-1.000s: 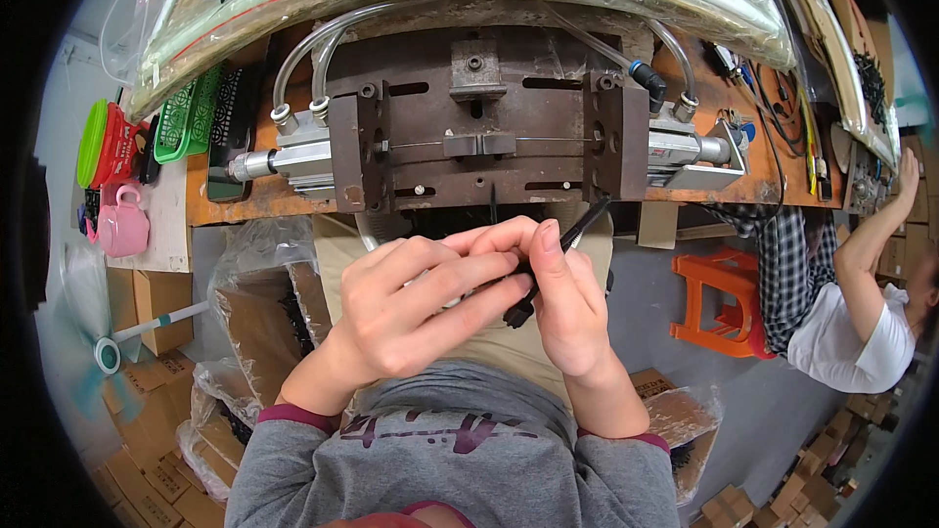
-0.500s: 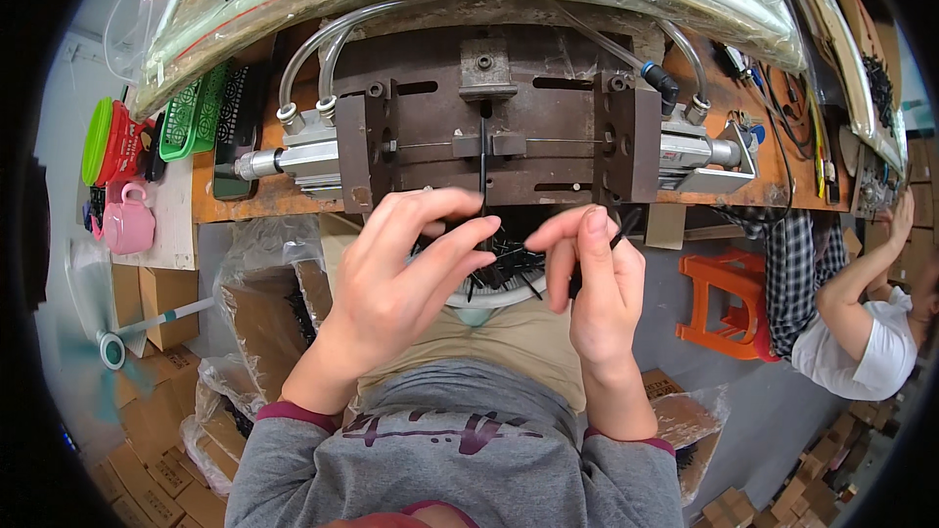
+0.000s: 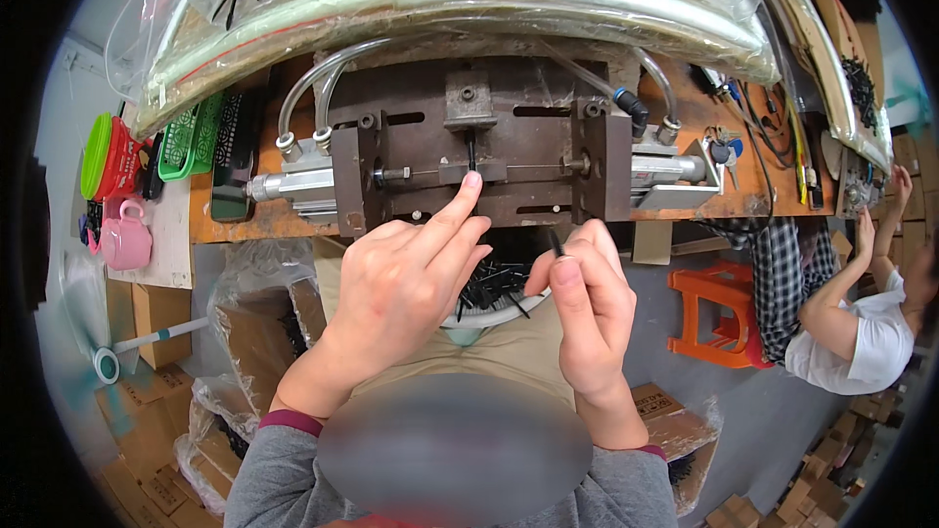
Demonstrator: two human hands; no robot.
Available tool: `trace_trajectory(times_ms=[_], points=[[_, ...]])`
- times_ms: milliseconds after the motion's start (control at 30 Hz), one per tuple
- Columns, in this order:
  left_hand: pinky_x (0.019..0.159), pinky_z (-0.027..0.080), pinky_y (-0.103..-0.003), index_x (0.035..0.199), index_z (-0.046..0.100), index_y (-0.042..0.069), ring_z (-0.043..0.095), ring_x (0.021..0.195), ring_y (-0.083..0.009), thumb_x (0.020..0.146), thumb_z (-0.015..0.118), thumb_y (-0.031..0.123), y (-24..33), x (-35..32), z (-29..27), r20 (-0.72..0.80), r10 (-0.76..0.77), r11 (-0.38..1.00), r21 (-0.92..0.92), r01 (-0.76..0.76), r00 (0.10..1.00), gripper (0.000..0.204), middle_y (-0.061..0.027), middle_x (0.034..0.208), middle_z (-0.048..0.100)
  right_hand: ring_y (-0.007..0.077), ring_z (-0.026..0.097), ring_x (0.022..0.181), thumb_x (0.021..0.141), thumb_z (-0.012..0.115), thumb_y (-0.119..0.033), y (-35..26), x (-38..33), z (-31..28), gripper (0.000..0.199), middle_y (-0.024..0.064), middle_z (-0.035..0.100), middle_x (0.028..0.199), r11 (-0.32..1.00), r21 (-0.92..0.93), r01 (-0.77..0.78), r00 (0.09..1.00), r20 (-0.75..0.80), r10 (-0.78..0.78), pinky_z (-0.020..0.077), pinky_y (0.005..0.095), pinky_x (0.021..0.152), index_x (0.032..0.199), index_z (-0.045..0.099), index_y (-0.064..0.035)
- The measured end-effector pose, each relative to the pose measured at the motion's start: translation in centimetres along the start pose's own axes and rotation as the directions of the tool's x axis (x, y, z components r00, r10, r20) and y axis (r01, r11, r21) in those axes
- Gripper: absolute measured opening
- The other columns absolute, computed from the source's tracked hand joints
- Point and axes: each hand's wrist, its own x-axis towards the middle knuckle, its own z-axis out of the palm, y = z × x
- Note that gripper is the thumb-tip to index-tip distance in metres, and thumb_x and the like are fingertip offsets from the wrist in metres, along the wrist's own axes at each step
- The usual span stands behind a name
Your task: The person is using a specialized pneumatic assembly jig to attach connectors or caps to small black cables.
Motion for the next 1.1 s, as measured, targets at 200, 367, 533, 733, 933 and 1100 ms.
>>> trace_trajectory(times_ms=[200,367,533,733,933,1100], points=[[0.067,0.056,-0.031,0.106,0.07,0.001,0.07,0.08,-0.0232,0.07,0.081,0.01,0.4,0.4,-1.8,-0.193,0.077,0.854,-0.493,-0.165,0.978,0.038,-0.0132,0.109,0.07,0.0006,0.037,0.05,0.103,0.051,-0.017,-2.1,1.1,-0.2,0.024,0.0022,0.057,0.076,0.936,0.246,-0.253,0.965,-0.01,0.263,0.0253,0.0183,0.044,0.087,0.057,-0.0011],[0.065,0.058,-0.031,0.103,0.071,-0.001,0.07,0.077,-0.0243,0.067,0.081,0.002,0.0,-0.1,-2.9,-0.303,0.069,0.856,-0.471,-0.212,0.951,0.037,-0.012,0.097,0.07,0.0053,0.054,0.053,0.099,0.057,-0.013,-3.5,5.2,0.3,0.015,0.0045,0.064,0.076,0.902,0.278,-0.33,0.919,0.315,0.239,0.039,0.0188,0.046,0.102,0.063,0.0012],[0.072,0.057,-0.036,0.097,0.07,0.0,0.067,0.093,-0.0258,0.067,0.081,0.003,-0.3,-0.7,-3.3,-0.141,-0.055,0.936,-0.353,0.001,0.988,0.032,-0.0137,0.111,0.067,0.0074,0.056,0.063,0.085,0.075,-0.02,-4.6,15.0,-3.1,0.025,0.0031,0.064,0.076,0.812,-0.499,0.303,0.912,-0.096,-0.399,0.0444,0.0217,0.056,0.099,0.068,-0.0011],[0.073,0.055,-0.034,0.094,0.068,0.0,0.067,0.083,-0.0233,0.069,0.078,0.006,0.1,-0.7,0.0,-0.118,0.029,0.984,-0.169,-0.048,0.993,0.027,-0.0162,0.123,0.065,0.0326,0.059,0.115,0.063,0.084,-0.05,-4.7,26.0,-6.5,0.08,0.0217,0.064,0.12,0.252,-0.94,0.231,0.929,0.137,-0.344,0.0469,0.0411,0.099,0.119,0.063,0.0036],[0.064,0.053,-0.03,0.093,0.068,0.001,0.067,0.068,-0.0213,0.07,0.078,0.008,-0.3,0.2,0.3,-0.076,0.006,0.994,-0.107,-0.014,0.997,0.026,-0.016,0.124,0.065,0.0315,0.057,0.111,0.082,0.065,-0.037,-3.9,26.9,-4.2,0.049,0.0175,0.062,0.112,0.016,-0.978,0.21,0.963,0.204,-0.177,0.0468,0.0393,0.097,0.111,0.064,0.0029],[0.06,0.052,-0.029,0.092,0.068,0.002,0.066,0.062,-0.0208,0.071,0.079,0.01,-0.3,0.0,0.5,-0.072,0.007,0.996,-0.088,-0.014,0.997,0.025,-0.0155,0.124,0.066,0.0311,0.057,0.11,0.087,0.057,-0.026,-4.5,25.3,-4.3,0.033,0.0164,0.064,0.106,-0.154,-0.928,0.339,0.914,0.364,-0.179,0.0493,0.043,0.094,0.099,0.066,0.0035]])
